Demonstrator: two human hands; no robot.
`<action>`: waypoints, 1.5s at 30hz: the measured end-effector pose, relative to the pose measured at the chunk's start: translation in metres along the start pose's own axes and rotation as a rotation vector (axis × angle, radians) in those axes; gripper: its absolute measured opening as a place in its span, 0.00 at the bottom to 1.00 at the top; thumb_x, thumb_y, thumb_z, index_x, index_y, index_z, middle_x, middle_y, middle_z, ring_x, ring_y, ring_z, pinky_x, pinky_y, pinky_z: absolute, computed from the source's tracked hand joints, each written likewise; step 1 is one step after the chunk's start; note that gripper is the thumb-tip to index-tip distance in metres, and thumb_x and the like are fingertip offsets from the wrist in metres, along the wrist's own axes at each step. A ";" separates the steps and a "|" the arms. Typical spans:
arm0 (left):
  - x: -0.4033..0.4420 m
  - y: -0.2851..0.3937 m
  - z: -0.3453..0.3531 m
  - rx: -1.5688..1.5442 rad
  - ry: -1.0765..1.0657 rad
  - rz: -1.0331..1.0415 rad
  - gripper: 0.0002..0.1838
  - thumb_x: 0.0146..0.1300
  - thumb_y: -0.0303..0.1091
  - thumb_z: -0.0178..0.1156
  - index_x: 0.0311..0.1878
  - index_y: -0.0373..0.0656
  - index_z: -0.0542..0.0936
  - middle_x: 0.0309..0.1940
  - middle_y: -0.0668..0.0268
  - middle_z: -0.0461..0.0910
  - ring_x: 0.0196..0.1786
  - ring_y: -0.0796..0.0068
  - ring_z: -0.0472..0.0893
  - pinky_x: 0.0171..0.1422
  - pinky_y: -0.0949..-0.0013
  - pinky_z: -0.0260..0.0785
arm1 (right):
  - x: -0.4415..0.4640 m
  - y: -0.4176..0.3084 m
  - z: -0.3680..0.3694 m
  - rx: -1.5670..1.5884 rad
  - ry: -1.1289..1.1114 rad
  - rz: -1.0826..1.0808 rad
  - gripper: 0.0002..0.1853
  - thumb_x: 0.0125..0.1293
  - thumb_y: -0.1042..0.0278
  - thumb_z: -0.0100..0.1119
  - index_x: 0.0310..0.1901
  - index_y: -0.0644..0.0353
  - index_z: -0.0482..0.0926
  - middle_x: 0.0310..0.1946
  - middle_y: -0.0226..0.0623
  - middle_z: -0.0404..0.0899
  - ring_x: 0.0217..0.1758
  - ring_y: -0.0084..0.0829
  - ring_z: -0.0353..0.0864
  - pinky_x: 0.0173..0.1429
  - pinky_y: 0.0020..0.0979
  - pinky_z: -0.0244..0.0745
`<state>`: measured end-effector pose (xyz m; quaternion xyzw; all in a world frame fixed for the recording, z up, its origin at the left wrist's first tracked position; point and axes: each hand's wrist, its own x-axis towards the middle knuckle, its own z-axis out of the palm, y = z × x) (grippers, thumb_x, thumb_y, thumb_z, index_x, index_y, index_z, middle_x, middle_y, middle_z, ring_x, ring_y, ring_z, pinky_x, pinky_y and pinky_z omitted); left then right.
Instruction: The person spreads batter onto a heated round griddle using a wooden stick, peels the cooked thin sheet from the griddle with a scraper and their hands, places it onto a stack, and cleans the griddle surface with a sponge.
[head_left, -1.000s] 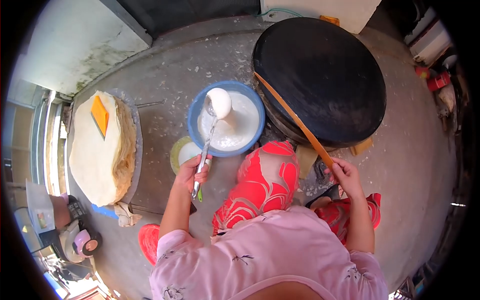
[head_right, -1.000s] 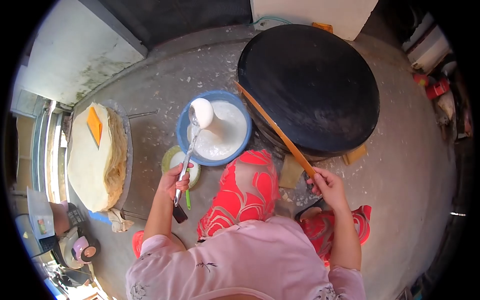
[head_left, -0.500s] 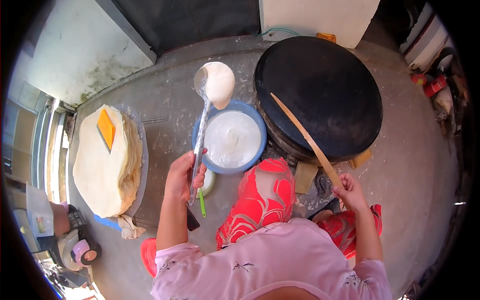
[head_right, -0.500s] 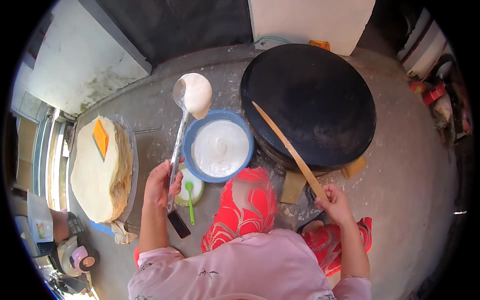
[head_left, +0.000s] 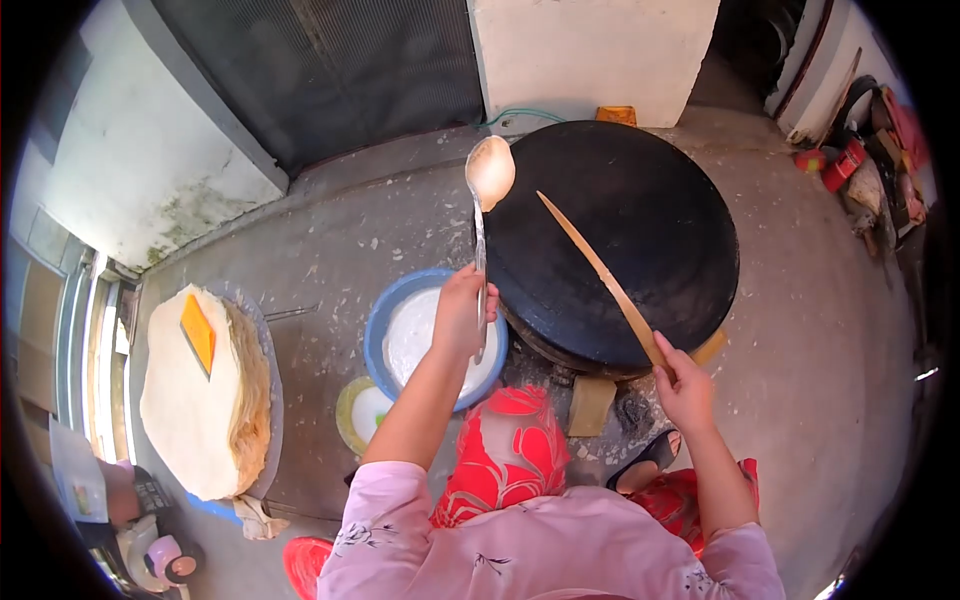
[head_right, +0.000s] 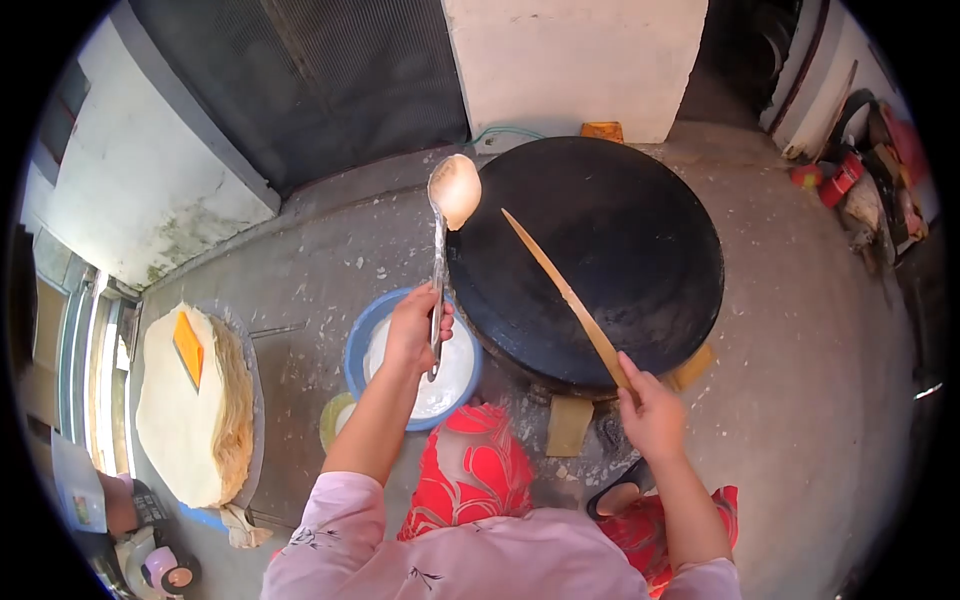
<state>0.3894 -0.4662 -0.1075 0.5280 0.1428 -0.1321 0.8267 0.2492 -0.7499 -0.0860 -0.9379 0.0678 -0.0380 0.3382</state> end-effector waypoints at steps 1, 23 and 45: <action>0.007 -0.005 0.003 0.000 0.000 -0.009 0.07 0.63 0.29 0.41 0.39 0.40 0.69 0.20 0.66 0.70 0.16 0.80 0.68 0.17 0.77 0.63 | 0.008 -0.004 0.003 -0.002 0.002 0.002 0.24 0.53 0.77 0.55 0.54 0.50 0.72 0.30 0.37 0.75 0.28 0.30 0.76 0.33 0.26 0.69; 0.021 -0.054 0.009 0.294 0.193 0.119 0.17 0.61 0.26 0.47 0.54 0.37 0.71 0.19 0.70 0.68 0.14 0.85 0.63 0.16 0.80 0.55 | 0.088 0.018 0.061 0.047 -0.072 -0.128 0.24 0.50 0.73 0.53 0.53 0.46 0.73 0.41 0.42 0.78 0.42 0.41 0.77 0.48 0.32 0.71; 0.044 0.086 0.046 -1.136 -0.675 -0.387 0.21 0.67 0.32 0.35 0.59 0.27 0.59 0.21 0.66 0.64 0.17 0.79 0.65 0.18 0.76 0.62 | 0.159 0.008 0.071 -0.512 0.125 -0.505 0.26 0.47 0.73 0.54 0.53 0.50 0.72 0.30 0.33 0.73 0.31 0.31 0.75 0.34 0.31 0.70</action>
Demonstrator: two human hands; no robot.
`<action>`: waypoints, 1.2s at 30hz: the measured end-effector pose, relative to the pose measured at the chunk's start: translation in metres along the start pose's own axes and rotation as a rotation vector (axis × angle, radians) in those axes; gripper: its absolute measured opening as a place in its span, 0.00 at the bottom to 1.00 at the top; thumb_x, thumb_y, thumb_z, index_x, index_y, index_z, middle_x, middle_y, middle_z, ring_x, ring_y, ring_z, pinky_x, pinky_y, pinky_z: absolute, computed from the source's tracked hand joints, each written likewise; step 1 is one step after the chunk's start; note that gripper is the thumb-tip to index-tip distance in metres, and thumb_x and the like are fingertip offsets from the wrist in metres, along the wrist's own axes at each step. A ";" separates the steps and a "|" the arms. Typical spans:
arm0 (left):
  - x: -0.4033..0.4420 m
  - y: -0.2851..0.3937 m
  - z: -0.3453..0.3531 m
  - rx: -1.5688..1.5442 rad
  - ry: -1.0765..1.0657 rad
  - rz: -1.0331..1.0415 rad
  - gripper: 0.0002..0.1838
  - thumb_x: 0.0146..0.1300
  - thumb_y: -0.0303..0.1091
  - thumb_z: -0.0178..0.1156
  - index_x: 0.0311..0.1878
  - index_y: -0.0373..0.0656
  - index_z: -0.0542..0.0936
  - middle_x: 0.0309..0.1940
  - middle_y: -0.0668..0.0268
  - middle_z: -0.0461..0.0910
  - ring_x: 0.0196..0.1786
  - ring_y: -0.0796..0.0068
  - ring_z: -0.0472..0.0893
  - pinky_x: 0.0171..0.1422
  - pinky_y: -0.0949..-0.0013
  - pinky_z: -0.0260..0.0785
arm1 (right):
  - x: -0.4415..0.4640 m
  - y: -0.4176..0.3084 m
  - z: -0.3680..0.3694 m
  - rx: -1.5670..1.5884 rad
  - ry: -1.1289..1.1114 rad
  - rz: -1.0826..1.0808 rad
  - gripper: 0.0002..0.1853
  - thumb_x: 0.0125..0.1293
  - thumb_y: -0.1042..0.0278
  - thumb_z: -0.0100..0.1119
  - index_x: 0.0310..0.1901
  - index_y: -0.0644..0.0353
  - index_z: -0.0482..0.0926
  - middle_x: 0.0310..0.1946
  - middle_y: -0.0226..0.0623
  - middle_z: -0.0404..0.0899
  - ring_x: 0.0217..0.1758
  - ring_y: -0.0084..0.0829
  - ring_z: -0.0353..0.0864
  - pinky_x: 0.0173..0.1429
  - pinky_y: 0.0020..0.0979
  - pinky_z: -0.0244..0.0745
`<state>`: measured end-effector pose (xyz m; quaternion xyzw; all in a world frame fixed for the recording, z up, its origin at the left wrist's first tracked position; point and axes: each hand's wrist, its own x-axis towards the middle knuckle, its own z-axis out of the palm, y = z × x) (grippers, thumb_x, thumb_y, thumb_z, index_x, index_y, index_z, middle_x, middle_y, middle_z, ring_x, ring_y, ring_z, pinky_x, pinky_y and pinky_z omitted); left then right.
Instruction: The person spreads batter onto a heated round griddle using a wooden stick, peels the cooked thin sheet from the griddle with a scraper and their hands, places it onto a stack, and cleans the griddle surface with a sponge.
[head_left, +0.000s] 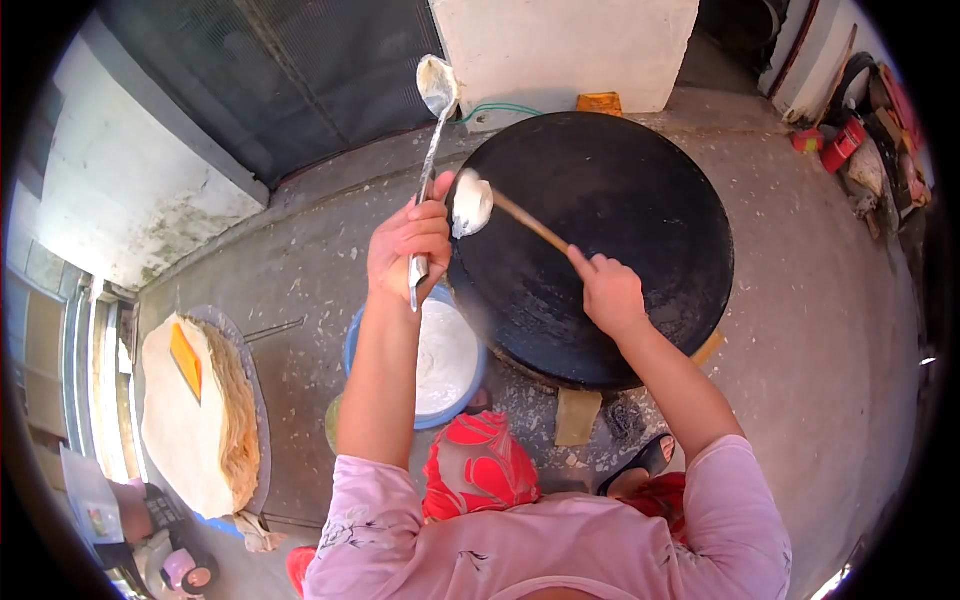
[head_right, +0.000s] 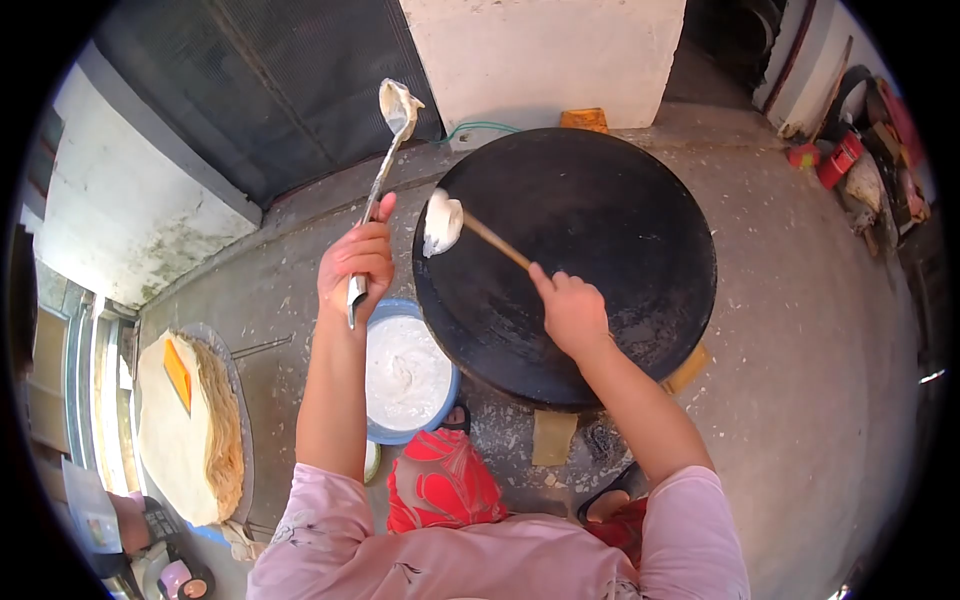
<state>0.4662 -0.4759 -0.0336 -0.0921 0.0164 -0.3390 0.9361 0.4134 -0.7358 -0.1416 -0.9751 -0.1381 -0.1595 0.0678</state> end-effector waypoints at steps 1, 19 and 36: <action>-0.005 -0.002 0.001 -0.003 -0.017 -0.001 0.21 0.67 0.32 0.34 0.59 0.26 0.59 0.21 0.66 0.64 0.16 0.79 0.65 0.18 0.76 0.62 | -0.001 0.000 0.006 0.000 -0.001 0.003 0.26 0.47 0.73 0.54 0.53 0.50 0.72 0.30 0.33 0.73 0.31 0.31 0.75 0.34 0.31 0.70; -0.199 -0.018 -0.113 -0.150 0.489 0.342 0.19 0.66 0.32 0.36 0.55 0.30 0.66 0.19 0.66 0.63 0.15 0.80 0.62 0.16 0.77 0.56 | 0.005 0.006 0.032 0.012 0.055 0.062 0.22 0.47 0.73 0.53 0.49 0.49 0.75 0.26 0.35 0.70 0.28 0.36 0.74 0.31 0.35 0.71; -0.227 -0.015 -0.183 -0.347 0.536 0.379 0.20 0.63 0.31 0.38 0.52 0.26 0.66 0.20 0.67 0.65 0.16 0.80 0.63 0.17 0.78 0.57 | 0.018 0.007 0.037 0.075 -0.001 0.203 0.25 0.45 0.71 0.56 0.50 0.48 0.75 0.29 0.37 0.72 0.31 0.37 0.75 0.36 0.36 0.73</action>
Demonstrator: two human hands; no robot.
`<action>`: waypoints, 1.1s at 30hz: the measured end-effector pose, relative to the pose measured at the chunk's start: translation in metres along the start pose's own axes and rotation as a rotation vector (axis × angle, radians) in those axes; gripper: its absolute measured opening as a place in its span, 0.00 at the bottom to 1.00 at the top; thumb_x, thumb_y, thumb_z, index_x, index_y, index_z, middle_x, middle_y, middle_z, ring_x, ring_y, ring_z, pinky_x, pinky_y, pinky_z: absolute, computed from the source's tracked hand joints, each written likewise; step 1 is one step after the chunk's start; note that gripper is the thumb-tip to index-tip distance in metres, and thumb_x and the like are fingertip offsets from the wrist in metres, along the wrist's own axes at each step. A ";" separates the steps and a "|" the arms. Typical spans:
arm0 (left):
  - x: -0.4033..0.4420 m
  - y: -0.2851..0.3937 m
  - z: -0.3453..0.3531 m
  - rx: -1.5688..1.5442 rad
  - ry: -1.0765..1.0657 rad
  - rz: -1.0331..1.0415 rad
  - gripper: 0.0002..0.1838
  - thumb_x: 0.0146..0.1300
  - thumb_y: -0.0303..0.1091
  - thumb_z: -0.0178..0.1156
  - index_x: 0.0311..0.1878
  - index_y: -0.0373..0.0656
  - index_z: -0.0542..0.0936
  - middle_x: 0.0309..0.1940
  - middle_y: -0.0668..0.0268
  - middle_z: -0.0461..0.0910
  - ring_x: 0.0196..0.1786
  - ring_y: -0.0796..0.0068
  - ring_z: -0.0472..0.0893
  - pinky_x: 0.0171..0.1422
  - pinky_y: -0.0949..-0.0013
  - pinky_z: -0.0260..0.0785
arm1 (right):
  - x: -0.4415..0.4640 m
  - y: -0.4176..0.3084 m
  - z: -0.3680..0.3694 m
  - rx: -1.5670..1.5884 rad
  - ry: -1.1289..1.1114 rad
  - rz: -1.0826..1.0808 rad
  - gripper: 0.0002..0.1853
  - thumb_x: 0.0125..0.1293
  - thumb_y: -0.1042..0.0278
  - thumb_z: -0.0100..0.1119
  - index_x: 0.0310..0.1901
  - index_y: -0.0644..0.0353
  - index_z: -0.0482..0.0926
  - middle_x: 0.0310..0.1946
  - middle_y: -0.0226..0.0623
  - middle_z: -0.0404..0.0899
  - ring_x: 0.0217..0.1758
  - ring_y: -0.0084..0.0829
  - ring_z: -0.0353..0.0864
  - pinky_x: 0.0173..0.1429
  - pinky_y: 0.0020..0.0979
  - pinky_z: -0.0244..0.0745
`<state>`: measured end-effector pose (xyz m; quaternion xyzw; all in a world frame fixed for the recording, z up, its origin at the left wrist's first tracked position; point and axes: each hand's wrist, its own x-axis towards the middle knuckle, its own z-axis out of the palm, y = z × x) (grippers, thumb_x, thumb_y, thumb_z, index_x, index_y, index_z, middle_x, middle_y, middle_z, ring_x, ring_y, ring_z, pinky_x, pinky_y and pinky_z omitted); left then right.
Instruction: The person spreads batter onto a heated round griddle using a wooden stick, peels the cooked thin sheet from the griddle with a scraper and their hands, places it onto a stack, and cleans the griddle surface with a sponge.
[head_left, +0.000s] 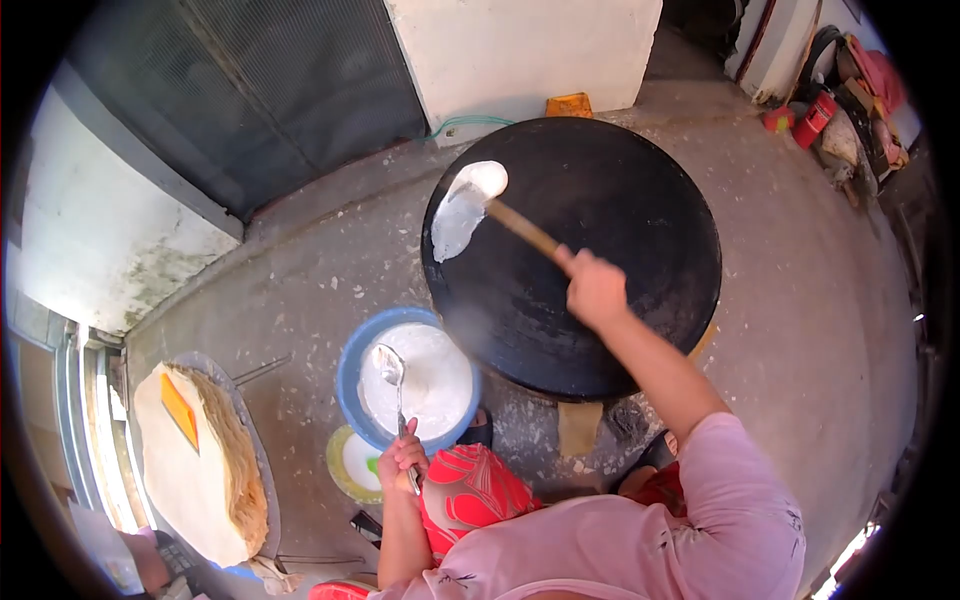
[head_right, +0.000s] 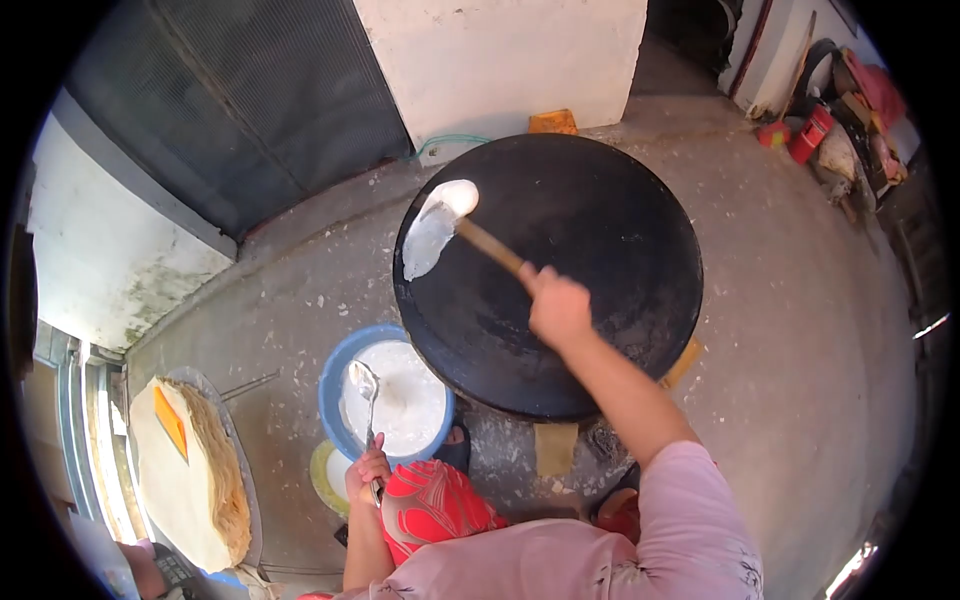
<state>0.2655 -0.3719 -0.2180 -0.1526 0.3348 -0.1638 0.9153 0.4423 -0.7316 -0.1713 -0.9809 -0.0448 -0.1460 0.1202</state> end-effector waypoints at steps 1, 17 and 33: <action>-0.001 -0.004 0.002 0.007 0.011 0.018 0.20 0.63 0.30 0.38 0.53 0.26 0.66 0.20 0.67 0.65 0.16 0.80 0.63 0.17 0.78 0.57 | 0.017 0.018 0.007 -0.103 0.044 0.049 0.25 0.44 0.71 0.56 0.50 0.48 0.74 0.28 0.37 0.71 0.29 0.37 0.75 0.34 0.36 0.72; 0.002 0.003 0.000 0.037 0.035 0.058 0.19 0.63 0.30 0.39 0.53 0.28 0.67 0.21 0.67 0.65 0.17 0.80 0.63 0.18 0.78 0.57 | -0.005 -0.016 0.001 0.286 -0.013 0.139 0.21 0.49 0.71 0.51 0.49 0.50 0.75 0.33 0.40 0.74 0.37 0.41 0.77 0.42 0.37 0.73; 0.004 0.005 0.001 0.077 0.061 0.057 0.18 0.63 0.29 0.40 0.53 0.28 0.67 0.22 0.67 0.66 0.18 0.81 0.63 0.19 0.78 0.56 | 0.033 0.033 0.009 0.210 0.065 0.413 0.24 0.49 0.71 0.52 0.52 0.52 0.71 0.38 0.43 0.75 0.41 0.42 0.77 0.46 0.38 0.72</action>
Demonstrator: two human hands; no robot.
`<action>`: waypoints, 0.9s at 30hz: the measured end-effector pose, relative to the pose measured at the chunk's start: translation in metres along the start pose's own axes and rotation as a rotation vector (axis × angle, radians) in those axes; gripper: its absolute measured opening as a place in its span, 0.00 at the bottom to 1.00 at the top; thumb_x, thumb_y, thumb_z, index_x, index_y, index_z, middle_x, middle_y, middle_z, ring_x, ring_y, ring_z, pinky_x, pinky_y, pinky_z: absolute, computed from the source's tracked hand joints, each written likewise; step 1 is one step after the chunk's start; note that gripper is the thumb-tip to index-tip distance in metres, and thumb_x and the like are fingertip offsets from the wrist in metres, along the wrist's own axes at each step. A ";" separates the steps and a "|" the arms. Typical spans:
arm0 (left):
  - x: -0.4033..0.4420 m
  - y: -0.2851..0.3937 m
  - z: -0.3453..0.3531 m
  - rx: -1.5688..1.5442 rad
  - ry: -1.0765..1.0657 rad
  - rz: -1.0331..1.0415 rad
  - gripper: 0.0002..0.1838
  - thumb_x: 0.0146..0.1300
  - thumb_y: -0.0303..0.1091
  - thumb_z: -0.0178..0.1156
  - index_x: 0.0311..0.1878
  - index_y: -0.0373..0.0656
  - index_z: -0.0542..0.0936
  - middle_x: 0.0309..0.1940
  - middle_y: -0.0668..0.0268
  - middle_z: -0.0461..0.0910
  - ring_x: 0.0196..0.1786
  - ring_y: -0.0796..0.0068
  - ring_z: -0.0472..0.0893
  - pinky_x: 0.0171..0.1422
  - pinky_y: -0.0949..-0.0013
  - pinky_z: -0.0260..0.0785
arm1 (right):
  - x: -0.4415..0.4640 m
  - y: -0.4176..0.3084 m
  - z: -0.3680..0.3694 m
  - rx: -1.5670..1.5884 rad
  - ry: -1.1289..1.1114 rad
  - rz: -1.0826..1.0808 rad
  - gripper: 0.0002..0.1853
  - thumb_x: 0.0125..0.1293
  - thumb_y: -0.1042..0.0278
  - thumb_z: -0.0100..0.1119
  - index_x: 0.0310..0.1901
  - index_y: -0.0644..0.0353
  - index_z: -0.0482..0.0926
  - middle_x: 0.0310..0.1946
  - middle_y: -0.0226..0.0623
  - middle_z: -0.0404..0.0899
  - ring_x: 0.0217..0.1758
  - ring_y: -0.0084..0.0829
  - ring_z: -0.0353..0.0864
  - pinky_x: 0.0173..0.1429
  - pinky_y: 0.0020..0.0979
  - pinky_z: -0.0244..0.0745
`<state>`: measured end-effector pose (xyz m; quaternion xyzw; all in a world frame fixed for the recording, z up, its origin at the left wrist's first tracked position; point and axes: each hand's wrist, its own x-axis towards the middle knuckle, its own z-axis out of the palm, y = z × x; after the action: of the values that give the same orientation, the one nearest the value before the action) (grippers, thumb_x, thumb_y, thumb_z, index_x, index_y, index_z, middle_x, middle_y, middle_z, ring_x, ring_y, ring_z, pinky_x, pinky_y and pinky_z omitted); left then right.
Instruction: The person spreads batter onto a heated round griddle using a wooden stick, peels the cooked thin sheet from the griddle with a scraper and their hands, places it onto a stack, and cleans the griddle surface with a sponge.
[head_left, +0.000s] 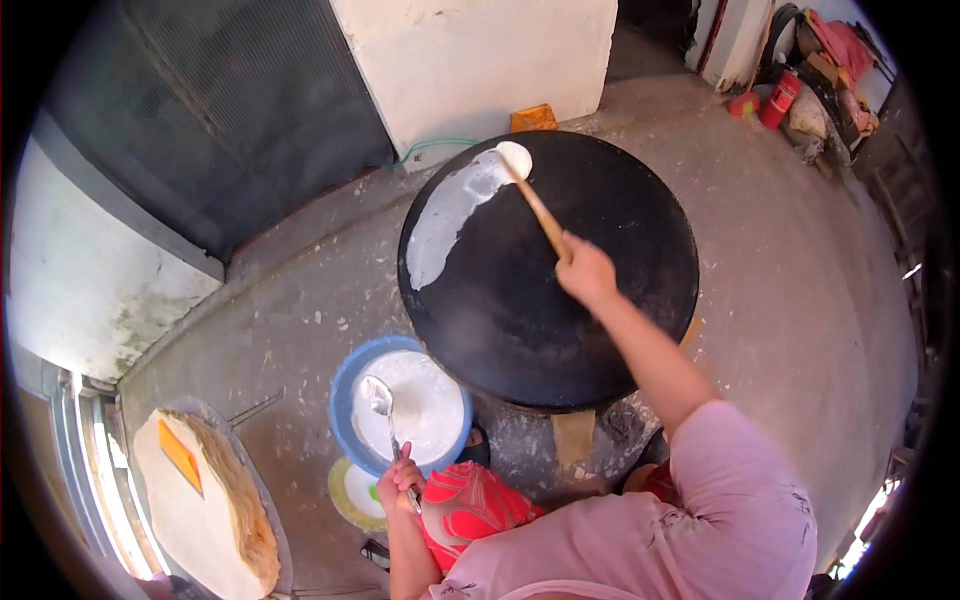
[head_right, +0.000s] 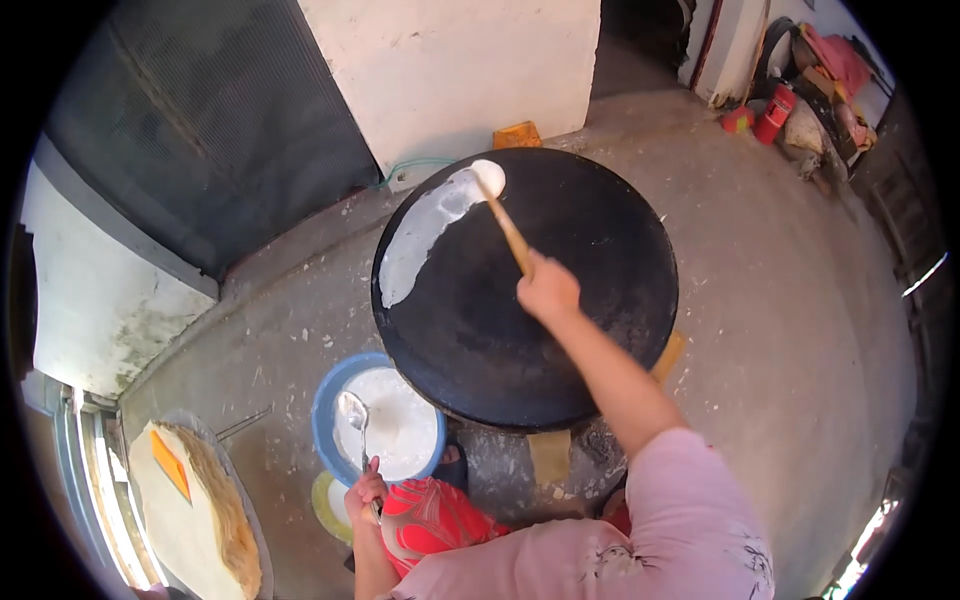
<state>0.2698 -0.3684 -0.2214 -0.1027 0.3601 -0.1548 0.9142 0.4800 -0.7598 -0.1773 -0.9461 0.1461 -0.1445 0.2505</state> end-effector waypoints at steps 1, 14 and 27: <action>0.002 0.001 -0.002 -0.003 -0.022 0.007 0.18 0.63 0.29 0.40 0.53 0.28 0.67 0.22 0.67 0.66 0.18 0.81 0.63 0.19 0.78 0.57 | -0.021 -0.007 -0.001 0.073 -0.070 0.005 0.23 0.49 0.70 0.50 0.51 0.52 0.72 0.42 0.45 0.75 0.44 0.43 0.76 0.50 0.38 0.70; 0.002 -0.003 0.005 0.041 0.024 -0.001 0.18 0.63 0.30 0.40 0.52 0.28 0.68 0.21 0.67 0.66 0.18 0.81 0.63 0.19 0.78 0.57 | 0.000 -0.025 -0.006 -0.266 -0.114 -0.178 0.28 0.50 0.69 0.53 0.57 0.56 0.64 0.37 0.45 0.74 0.39 0.41 0.78 0.41 0.37 0.74; 0.006 0.003 0.003 0.017 0.026 -0.071 0.18 0.64 0.30 0.39 0.52 0.28 0.68 0.22 0.67 0.66 0.18 0.80 0.63 0.19 0.78 0.57 | 0.004 0.036 -0.051 -0.460 -0.120 0.077 0.30 0.50 0.73 0.52 0.59 0.51 0.64 0.39 0.39 0.73 0.39 0.39 0.78 0.41 0.34 0.74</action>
<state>0.2760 -0.3676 -0.2239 -0.1054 0.3668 -0.1915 0.9043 0.4591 -0.8133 -0.1528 -0.9789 0.1959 -0.0414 0.0421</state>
